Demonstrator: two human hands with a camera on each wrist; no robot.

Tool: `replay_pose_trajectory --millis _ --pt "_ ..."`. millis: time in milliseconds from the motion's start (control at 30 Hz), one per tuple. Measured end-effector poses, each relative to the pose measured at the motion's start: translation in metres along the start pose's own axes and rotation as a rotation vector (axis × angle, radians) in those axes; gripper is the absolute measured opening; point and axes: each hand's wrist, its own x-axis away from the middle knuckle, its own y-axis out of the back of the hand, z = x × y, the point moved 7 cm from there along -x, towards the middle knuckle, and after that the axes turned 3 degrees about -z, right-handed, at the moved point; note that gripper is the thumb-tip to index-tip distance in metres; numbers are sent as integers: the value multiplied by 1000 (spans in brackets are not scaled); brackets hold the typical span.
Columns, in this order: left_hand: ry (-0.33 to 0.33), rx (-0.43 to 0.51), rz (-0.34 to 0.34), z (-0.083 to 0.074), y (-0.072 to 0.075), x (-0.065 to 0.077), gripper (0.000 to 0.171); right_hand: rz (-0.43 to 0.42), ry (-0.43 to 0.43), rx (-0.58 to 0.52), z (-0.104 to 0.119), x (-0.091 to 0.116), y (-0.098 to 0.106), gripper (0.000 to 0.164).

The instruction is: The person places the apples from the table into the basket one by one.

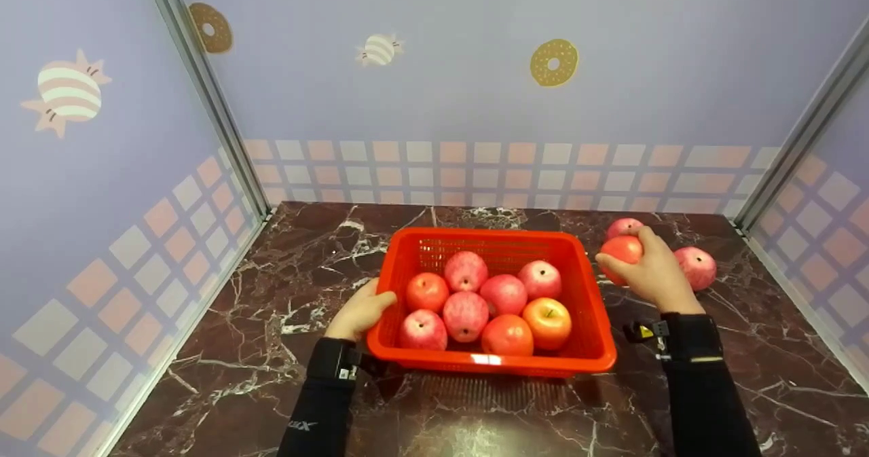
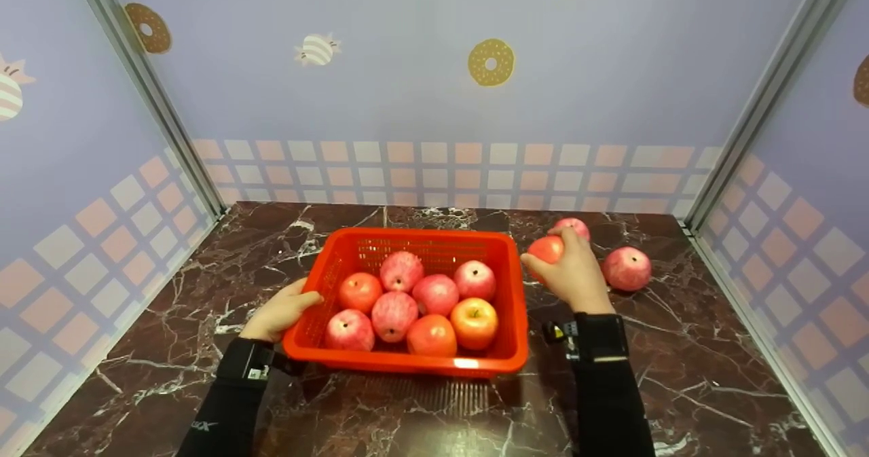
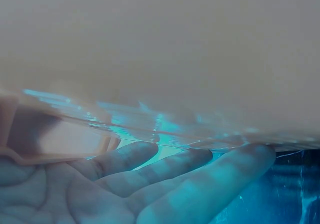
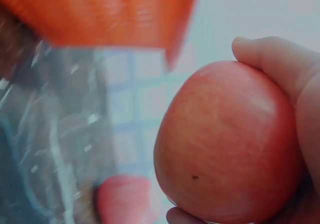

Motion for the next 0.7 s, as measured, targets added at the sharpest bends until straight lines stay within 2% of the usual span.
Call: replay_pose_trajectory --millis 133,267,367,467,700 --pt "-4 5 6 -1 0 1 48 -54 103 -27 34 9 7 64" --pt "-2 13 7 -1 1 1 48 -61 220 -37 73 20 9 60" --pt "-4 13 7 -1 1 1 48 -27 294 -23 105 27 5 61" --pt "-7 17 11 0 0 0 48 33 332 0 133 33 -6 64" --pt "-11 15 1 1 0 -3 48 161 397 70 175 42 -43 66"
